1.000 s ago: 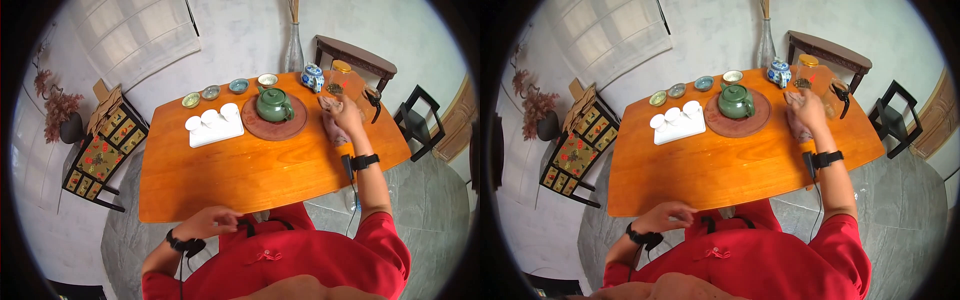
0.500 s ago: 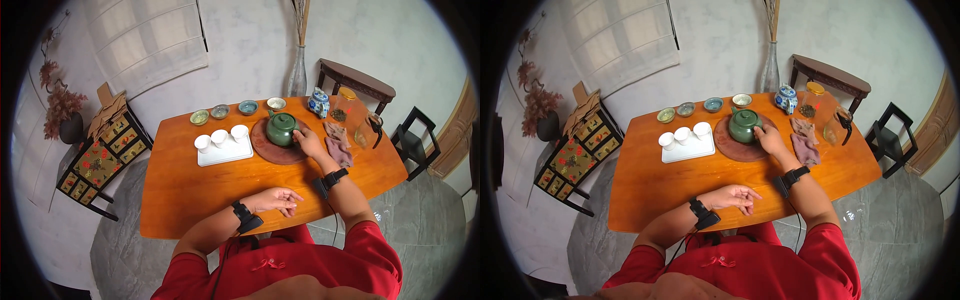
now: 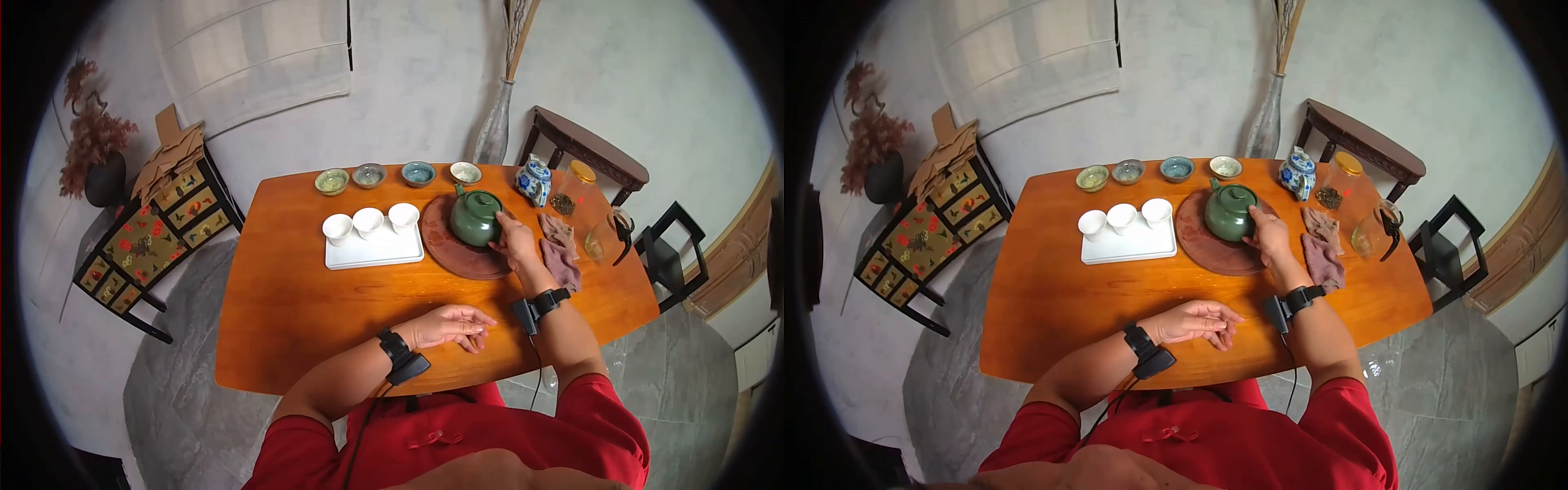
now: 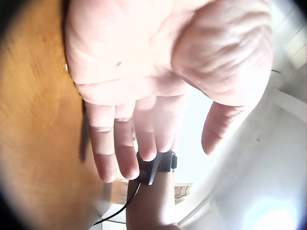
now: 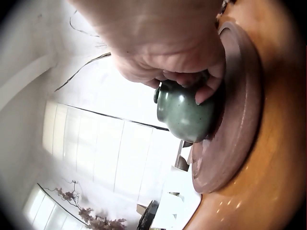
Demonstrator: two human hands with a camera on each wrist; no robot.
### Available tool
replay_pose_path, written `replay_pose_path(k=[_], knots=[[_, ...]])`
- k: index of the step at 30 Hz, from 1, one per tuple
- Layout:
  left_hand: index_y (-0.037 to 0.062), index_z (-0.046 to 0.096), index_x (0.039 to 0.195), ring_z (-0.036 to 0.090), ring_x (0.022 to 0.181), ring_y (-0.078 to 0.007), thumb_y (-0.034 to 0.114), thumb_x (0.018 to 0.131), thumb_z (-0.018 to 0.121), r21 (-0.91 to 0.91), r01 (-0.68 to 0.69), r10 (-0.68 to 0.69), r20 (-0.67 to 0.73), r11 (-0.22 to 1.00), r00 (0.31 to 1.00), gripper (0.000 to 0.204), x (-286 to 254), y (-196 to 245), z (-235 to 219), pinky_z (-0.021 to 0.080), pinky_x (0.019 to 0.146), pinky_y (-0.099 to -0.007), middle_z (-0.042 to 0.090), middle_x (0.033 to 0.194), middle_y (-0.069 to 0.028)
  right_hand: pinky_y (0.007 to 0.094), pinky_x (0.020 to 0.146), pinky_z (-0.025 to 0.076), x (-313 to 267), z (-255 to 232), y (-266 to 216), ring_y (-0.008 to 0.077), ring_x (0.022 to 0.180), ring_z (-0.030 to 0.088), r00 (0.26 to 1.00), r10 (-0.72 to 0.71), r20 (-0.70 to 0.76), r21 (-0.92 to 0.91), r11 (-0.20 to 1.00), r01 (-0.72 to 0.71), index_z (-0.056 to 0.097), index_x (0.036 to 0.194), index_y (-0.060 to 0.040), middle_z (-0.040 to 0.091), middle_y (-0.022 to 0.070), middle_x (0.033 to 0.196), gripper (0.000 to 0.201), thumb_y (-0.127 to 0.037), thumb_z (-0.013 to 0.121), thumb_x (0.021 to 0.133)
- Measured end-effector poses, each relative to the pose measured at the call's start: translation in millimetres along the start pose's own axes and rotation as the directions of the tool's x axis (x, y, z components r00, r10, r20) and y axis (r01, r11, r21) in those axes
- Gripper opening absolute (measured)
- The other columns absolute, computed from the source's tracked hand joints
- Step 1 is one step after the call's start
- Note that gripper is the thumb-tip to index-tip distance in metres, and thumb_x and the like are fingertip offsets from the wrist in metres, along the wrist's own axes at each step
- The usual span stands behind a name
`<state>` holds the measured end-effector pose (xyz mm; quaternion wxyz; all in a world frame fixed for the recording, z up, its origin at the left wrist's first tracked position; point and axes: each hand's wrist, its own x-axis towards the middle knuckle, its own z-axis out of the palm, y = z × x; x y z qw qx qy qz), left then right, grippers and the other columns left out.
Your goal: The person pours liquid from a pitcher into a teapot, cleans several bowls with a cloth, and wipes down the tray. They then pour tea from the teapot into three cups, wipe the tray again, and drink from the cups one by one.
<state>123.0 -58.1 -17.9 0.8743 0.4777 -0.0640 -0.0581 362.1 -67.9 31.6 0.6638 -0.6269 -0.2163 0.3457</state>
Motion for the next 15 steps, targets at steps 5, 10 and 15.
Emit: replay_pose_path(k=[5,10,15], knots=[[0.0014,0.05,0.128,0.061,0.101,-0.0229,0.017,0.098,0.051,0.02,-0.014,0.013,0.013,1.0,1.0,0.035,1,0,-3,0.052,0.086,-0.0364,0.056,0.109,-0.01,0.0308,0.052,0.048,16,-14,-9,0.0106,0.047,0.037,0.999,-0.033,-0.01,0.047,0.998,0.034,0.046,0.064,-0.0148,0.034,-0.0031,0.052,0.033,-0.029,0.063,0.089],[0.0013,0.05,0.127,0.061,0.099,-0.0219,0.018,0.098,0.051,0.109,-0.045,0.048,-0.023,0.993,0.999,0.034,2,3,-4,0.052,0.086,-0.0355,0.057,0.108,-0.0114,0.0312,0.049,0.048,33,-15,-30,0.0118,0.045,0.038,0.989,-0.096,-0.114,0.095,0.99,0.107,0.047,0.064,-0.0124,0.038,-0.0011,0.051,0.032,-0.028,0.064,0.088],[0.0007,0.052,0.124,0.062,0.097,-0.0212,0.018,0.098,0.051,0.125,-0.08,0.089,-0.066,0.989,0.994,0.032,4,2,-9,0.053,0.085,-0.0358,0.06,0.104,-0.0125,0.0364,0.061,0.05,57,-22,-48,0.0119,0.053,0.04,0.978,-0.151,-0.143,-0.024,0.988,0.149,0.049,0.069,-0.0128,0.037,-0.0005,0.057,0.029,-0.03,0.063,0.087]])
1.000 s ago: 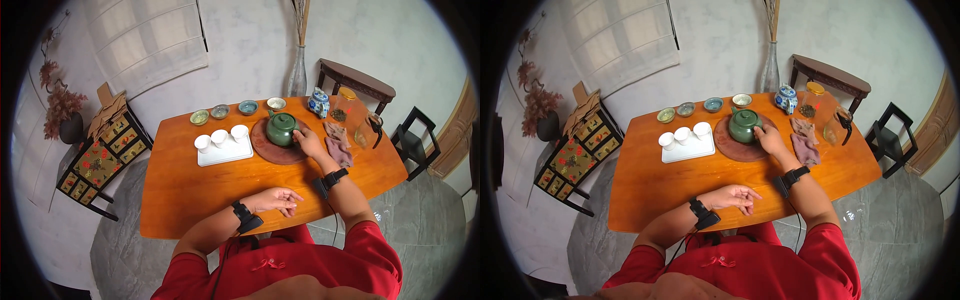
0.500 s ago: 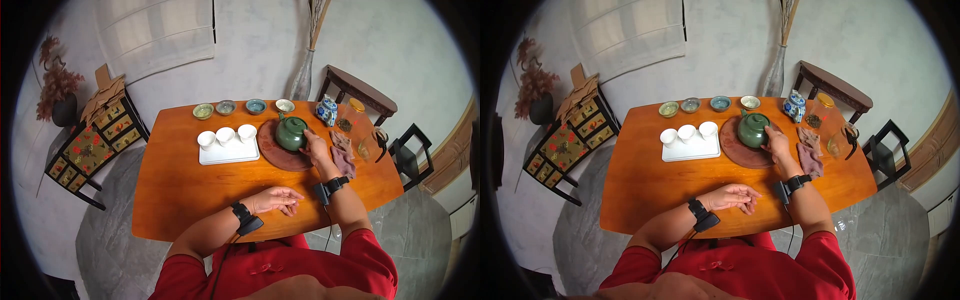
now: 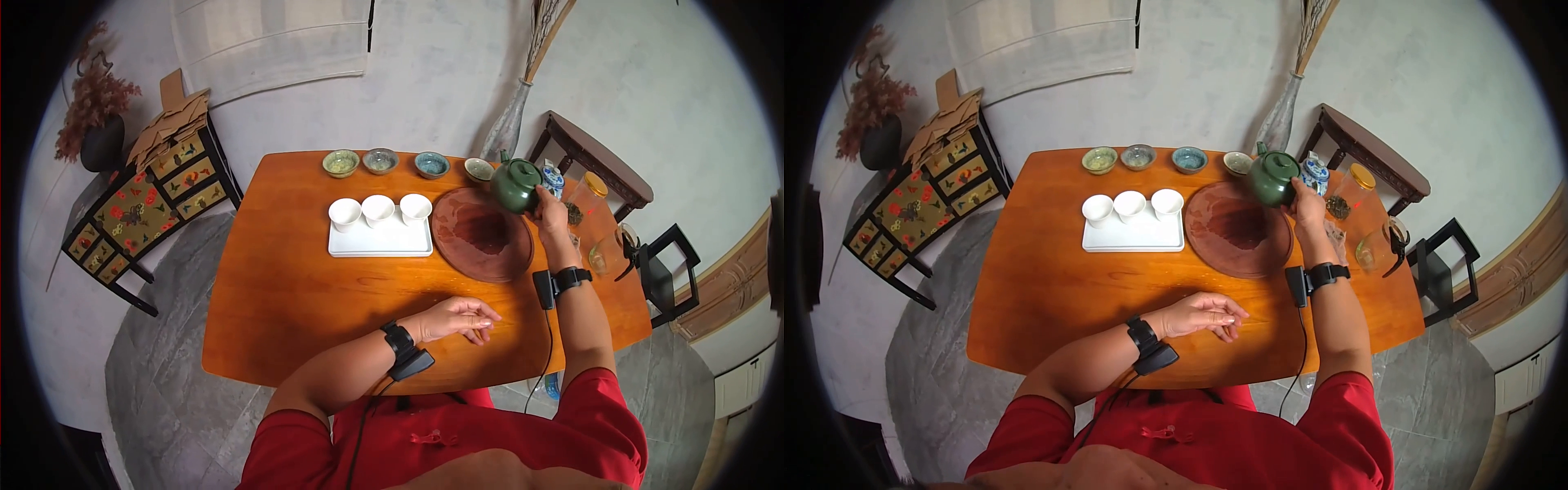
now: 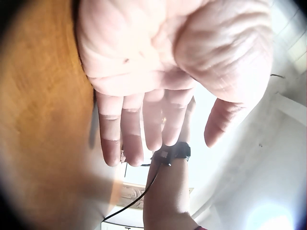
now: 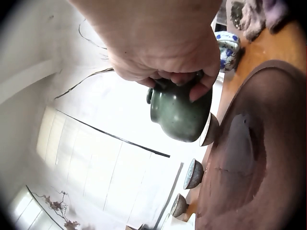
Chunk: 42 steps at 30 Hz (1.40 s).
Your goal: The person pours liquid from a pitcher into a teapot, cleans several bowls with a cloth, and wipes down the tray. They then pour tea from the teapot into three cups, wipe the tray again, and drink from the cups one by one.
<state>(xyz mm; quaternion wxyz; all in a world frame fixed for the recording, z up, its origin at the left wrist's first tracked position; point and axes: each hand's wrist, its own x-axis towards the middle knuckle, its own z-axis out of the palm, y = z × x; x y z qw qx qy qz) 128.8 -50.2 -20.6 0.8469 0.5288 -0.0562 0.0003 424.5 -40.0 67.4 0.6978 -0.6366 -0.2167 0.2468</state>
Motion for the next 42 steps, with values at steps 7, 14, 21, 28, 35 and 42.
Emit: replay_pose_path(k=[7,14,21,28,35,42], knots=[[0.0009,0.056,0.116,0.064,0.093,-0.0209,0.018,0.097,0.05,-0.044,-0.025,0.024,-0.024,0.999,0.999,0.026,0,1,-1,0.053,0.084,-0.0348,0.063,0.096,-0.0117,0.0351,0.058,0.051,15,5,-10,0.0119,0.053,0.042,1.0,0.006,-0.007,-0.095,0.995,-0.006,0.05,0.07,-0.012,0.039,-0.0006,0.057,0.028,-0.031,0.064,0.087],[0.0061,0.052,0.076,0.054,0.054,-0.0125,0.023,0.096,0.052,-0.053,0.039,-0.043,-0.081,0.998,0.996,0.026,-2,2,0,0.052,0.06,-0.0304,0.05,0.063,-0.001,0.032,0.051,0.051,31,9,-4,0.0128,0.051,0.045,1.0,0.025,-0.007,-0.184,0.983,-0.026,0.054,0.072,-0.0087,0.041,0.0007,0.058,0.029,-0.032,0.065,0.085],[0.0105,0.047,0.066,0.036,0.044,-0.0084,0.025,0.096,0.052,-0.01,0.019,-0.02,-0.095,1.0,0.995,0.034,-2,6,2,0.044,0.048,-0.0272,0.033,0.052,0.004,0.0348,0.057,0.051,38,14,-8,0.0126,0.054,0.042,0.999,0.034,0.0,-0.255,0.966,-0.033,0.054,0.074,-0.0099,0.039,-0.0001,0.061,0.025,-0.03,0.064,0.085],[0.0131,0.042,0.06,0.029,0.043,-0.0084,0.025,0.097,0.051,-0.074,0.073,-0.081,-0.115,0.995,0.99,0.04,-3,9,3,0.038,0.045,-0.0268,0.029,0.05,0.0047,0.0349,0.056,0.051,40,16,-15,0.0124,0.053,0.043,0.999,0.024,-0.024,-0.311,0.95,-0.031,0.054,0.074,-0.0095,0.041,-0.0003,0.061,0.027,-0.032,0.065,0.084],[0.0159,0.035,0.059,0.026,0.042,-0.0073,0.029,0.096,0.054,-0.081,0.044,-0.054,-0.125,0.996,0.991,0.043,-2,8,3,0.036,0.043,-0.0259,0.027,0.049,0.0061,0.0347,0.056,0.05,40,12,-9,0.0118,0.054,0.043,1.0,0.021,-0.001,-0.311,0.95,-0.02,0.055,0.076,-0.0099,0.041,-0.0011,0.062,0.024,-0.031,0.064,0.084],[0.0156,0.036,0.06,0.026,0.041,-0.0076,0.029,0.096,0.054,-0.074,0.029,-0.039,-0.127,0.997,0.991,0.043,-2,6,2,0.036,0.043,-0.0263,0.027,0.049,0.0059,0.035,0.056,0.049,37,11,-11,0.0123,0.055,0.044,0.999,0.034,-0.023,-0.319,0.947,-0.04,0.056,0.078,-0.0096,0.041,-0.0011,0.064,0.023,-0.03,0.064,0.084]])
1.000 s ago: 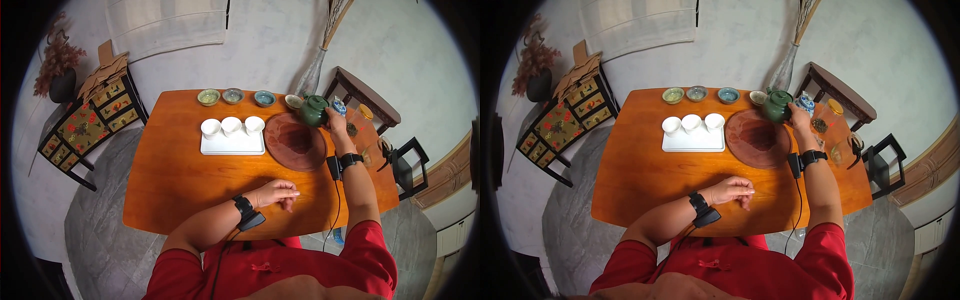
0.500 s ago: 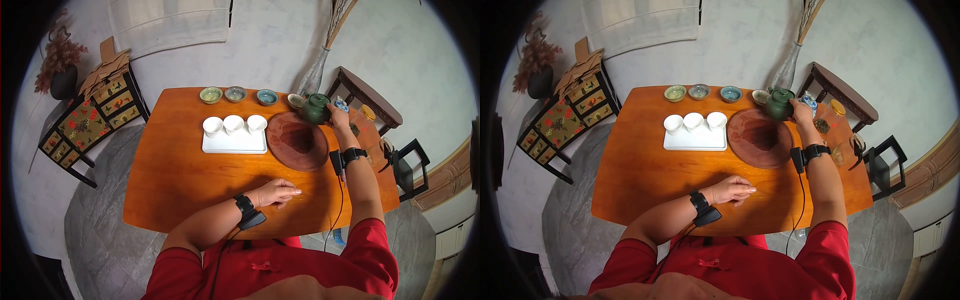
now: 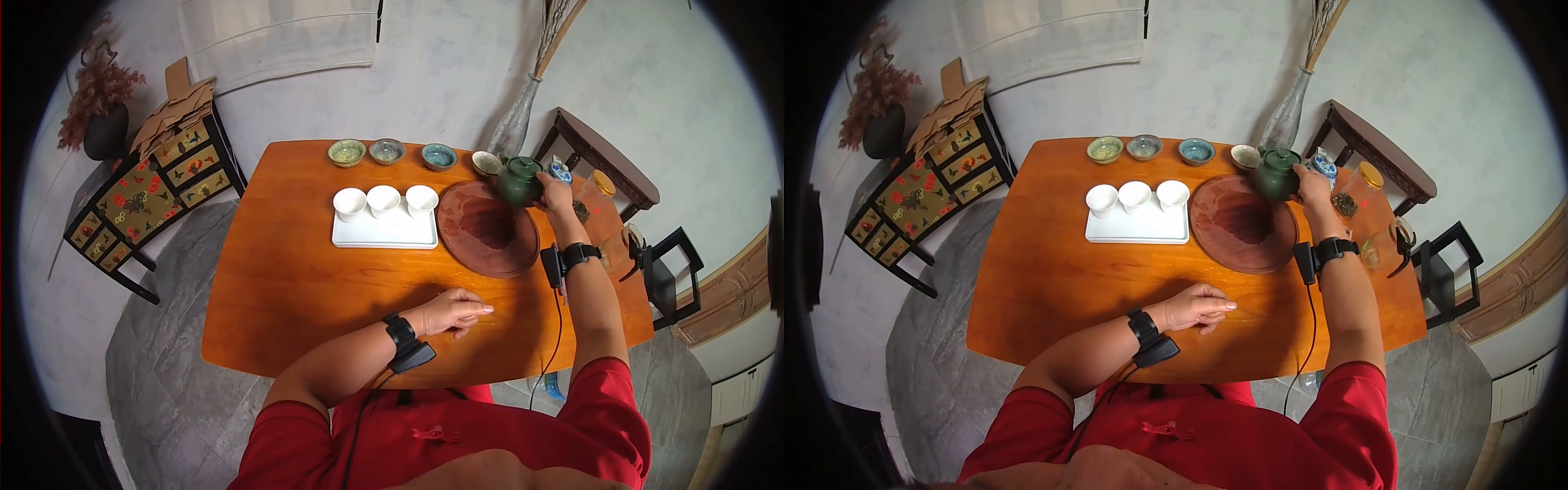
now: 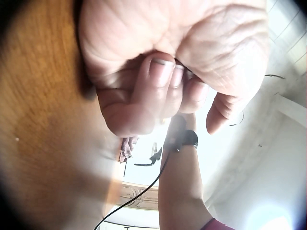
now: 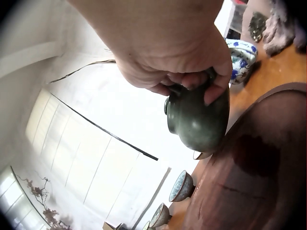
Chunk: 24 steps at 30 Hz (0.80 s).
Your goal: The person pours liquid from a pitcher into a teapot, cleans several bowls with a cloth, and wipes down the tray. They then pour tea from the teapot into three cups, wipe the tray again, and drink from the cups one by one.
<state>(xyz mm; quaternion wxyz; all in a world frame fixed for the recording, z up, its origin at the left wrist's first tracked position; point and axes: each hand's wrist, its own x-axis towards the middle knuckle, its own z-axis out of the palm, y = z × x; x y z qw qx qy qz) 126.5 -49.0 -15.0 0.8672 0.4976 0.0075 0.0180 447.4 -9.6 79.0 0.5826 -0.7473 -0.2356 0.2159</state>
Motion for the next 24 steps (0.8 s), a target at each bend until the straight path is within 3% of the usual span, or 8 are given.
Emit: replay_pose_path(k=[3,12,15,24], knots=[[0.0142,0.036,0.057,0.029,0.043,-0.0095,0.025,0.098,0.05,0.01,0.012,-0.012,-0.006,1.0,1.0,0.044,0,3,1,0.037,0.045,-0.0276,0.027,0.049,0.0048,0.0316,0.051,0.051,1,-2,-3,0.0147,0.058,0.049,1.0,-0.021,0.004,-0.023,1.0,0.021,0.058,0.081,-0.0067,0.048,0.0027,0.067,0.028,-0.034,0.064,0.084],[0.0136,0.038,0.058,0.031,0.043,-0.0101,0.024,0.098,0.049,-0.011,0.014,-0.014,-0.018,1.0,1.0,0.043,0,2,-1,0.037,0.045,-0.0278,0.029,0.048,0.004,0.0319,0.051,0.051,-6,1,-20,0.0162,0.061,0.051,0.997,-0.053,-0.052,-0.068,0.996,0.049,0.06,0.084,-0.0032,0.05,0.0042,0.069,0.031,-0.034,0.064,0.084],[0.0136,0.038,0.058,0.031,0.043,-0.0101,0.025,0.098,0.049,-0.005,0.005,-0.005,-0.013,1.0,1.0,0.043,-1,3,0,0.038,0.046,-0.0277,0.029,0.048,0.0039,0.032,0.052,0.049,-5,0,-24,0.014,0.058,0.045,0.998,-0.048,-0.035,-0.044,0.998,0.047,0.055,0.082,-0.0064,0.042,0.0015,0.066,0.027,-0.031,0.066,0.083],[0.0153,0.036,0.057,0.03,0.041,-0.0092,0.031,0.096,0.052,-0.024,-0.037,0.037,-0.002,0.999,0.999,0.045,-1,1,0,0.038,0.045,-0.0269,0.029,0.047,0.004,0.0328,0.053,0.049,5,-1,-22,0.0142,0.06,0.044,0.998,-0.057,-0.009,-0.037,0.998,0.057,0.056,0.085,-0.0063,0.042,0.0016,0.067,0.026,-0.031,0.066,0.083]])
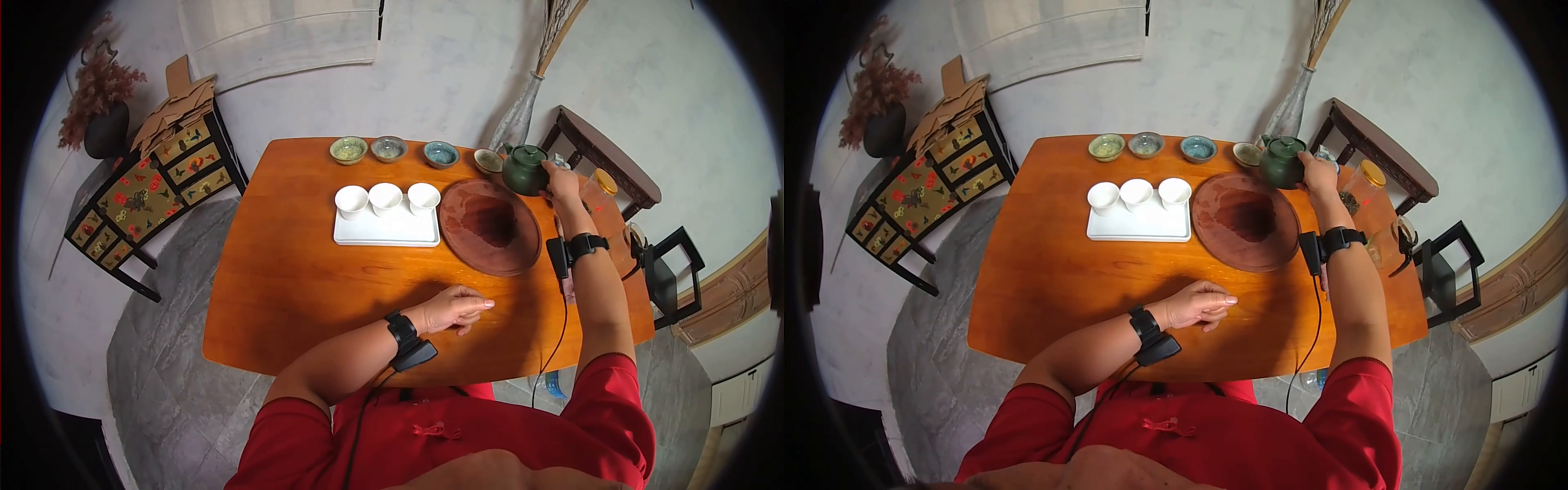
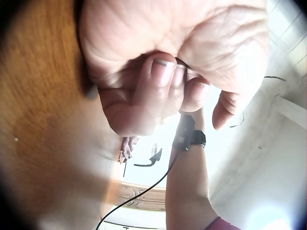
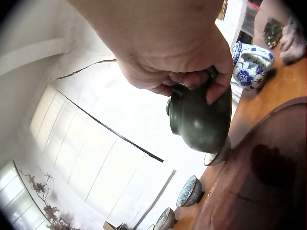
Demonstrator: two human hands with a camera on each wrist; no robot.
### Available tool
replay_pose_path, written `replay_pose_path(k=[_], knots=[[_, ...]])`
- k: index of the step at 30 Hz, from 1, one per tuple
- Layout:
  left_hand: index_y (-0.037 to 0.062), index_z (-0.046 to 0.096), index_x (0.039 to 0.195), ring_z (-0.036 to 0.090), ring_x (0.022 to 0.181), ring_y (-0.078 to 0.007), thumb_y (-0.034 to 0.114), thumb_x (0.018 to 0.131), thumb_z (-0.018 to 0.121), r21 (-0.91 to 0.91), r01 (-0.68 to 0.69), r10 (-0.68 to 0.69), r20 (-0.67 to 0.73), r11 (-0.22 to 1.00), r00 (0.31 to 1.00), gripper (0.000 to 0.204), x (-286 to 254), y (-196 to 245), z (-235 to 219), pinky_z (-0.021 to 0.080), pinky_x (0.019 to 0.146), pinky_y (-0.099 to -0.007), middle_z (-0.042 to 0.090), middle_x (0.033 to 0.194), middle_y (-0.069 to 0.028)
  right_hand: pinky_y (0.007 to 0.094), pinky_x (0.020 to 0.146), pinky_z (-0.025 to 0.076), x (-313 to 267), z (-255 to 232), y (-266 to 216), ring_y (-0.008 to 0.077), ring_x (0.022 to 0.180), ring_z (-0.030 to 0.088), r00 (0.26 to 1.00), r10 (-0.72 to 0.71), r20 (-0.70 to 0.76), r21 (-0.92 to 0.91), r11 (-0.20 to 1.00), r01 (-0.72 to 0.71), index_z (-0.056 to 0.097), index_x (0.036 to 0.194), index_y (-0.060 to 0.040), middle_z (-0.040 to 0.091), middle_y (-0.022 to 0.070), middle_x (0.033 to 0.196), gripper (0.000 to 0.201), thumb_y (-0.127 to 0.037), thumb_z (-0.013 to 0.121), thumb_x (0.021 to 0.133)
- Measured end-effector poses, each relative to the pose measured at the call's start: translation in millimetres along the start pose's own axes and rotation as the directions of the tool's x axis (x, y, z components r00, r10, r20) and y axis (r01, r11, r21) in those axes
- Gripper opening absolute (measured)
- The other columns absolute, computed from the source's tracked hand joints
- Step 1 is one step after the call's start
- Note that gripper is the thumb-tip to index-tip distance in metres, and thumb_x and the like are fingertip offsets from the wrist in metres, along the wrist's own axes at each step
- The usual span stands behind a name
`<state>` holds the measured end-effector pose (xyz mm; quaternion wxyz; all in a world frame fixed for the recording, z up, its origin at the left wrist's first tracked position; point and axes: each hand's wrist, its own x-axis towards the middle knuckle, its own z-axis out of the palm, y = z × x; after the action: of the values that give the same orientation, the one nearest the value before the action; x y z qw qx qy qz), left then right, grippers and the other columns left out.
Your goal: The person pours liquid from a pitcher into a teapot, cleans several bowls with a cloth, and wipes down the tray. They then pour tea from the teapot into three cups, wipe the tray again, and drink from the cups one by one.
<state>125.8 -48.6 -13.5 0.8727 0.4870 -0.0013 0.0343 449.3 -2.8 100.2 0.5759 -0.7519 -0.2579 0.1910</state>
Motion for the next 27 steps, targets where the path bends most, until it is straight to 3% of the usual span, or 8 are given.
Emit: replay_pose_path(k=[4,9,16,18,25,27], knots=[[0.0152,0.036,0.057,0.03,0.041,-0.0092,0.031,0.096,0.052,-0.007,0.0,0.0,0.007,1.0,1.0,0.045,1,-1,-1,0.038,0.045,-0.027,0.029,0.047,0.004,0.0316,0.051,0.05,-10,4,2,0.0156,0.058,0.05,0.998,-0.011,-0.055,-0.031,0.999,0.009,0.061,0.083,-0.0033,0.05,0.0039,0.068,0.03,-0.034,0.064,0.084],[0.0147,0.036,0.056,0.03,0.043,-0.0103,0.029,0.098,0.048,0.008,0.015,-0.015,0.009,1.0,1.0,0.046,0,1,-1,0.039,0.048,-0.0287,0.029,0.048,0.0039,0.0304,0.051,0.05,-2,3,23,0.0135,0.054,0.046,1.0,0.014,0.013,0.08,0.997,-0.015,0.061,0.083,-0.0054,0.045,0.0018,0.064,0.028,-0.033,0.064,0.084],[0.0148,0.036,0.056,0.031,0.044,-0.0101,0.028,0.098,0.049,0.009,0.016,-0.016,0.009,1.0,1.0,0.045,1,0,-2,0.039,0.049,-0.0291,0.029,0.048,0.0039,0.0328,0.056,0.049,-7,17,6,0.0108,0.053,0.042,0.997,-0.054,0.053,0.214,0.976,0.041,0.053,0.072,-0.012,0.037,-0.0024,0.058,0.025,-0.031,0.062,0.087],[0.0148,0.037,0.056,0.031,0.044,-0.0101,0.028,0.098,0.049,0.007,0.018,-0.018,0.002,1.0,1.0,0.045,1,0,-1,0.04,0.049,-0.0291,0.029,0.048,0.004,0.0287,0.05,0.048,-12,25,-7,0.0109,0.049,0.043,0.993,-0.095,0.065,0.255,0.964,0.076,0.052,0.072,-0.0097,0.041,-0.0018,0.056,0.028,-0.03,0.064,0.086],[0.0143,0.038,0.056,0.032,0.044,-0.0099,0.027,0.098,0.047,0.025,-0.002,0.002,0.018,1.0,1.0,0.045,1,1,0,0.041,0.049,-0.0292,0.03,0.049,0.004,0.0292,0.049,0.049,-24,60,-16,0.0118,0.049,0.045,0.992,-0.068,0.108,0.219,0.975,0.043,0.054,0.07,-0.0077,0.044,0.0,0.057,0.03,-0.032,0.065,0.084],[0.0141,0.038,0.056,0.032,0.044,-0.0099,0.027,0.098,0.047,0.026,-0.008,0.008,0.016,1.0,1.0,0.045,0,1,0,0.041,0.049,-0.0291,0.03,0.048,0.004,0.0317,0.051,0.047,-26,70,-12,0.013,0.052,0.043,0.99,-0.029,0.135,0.13,0.991,0.011,0.052,0.071,-0.0089,0.04,-0.0001,0.056,0.029,-0.03,0.065,0.085]])
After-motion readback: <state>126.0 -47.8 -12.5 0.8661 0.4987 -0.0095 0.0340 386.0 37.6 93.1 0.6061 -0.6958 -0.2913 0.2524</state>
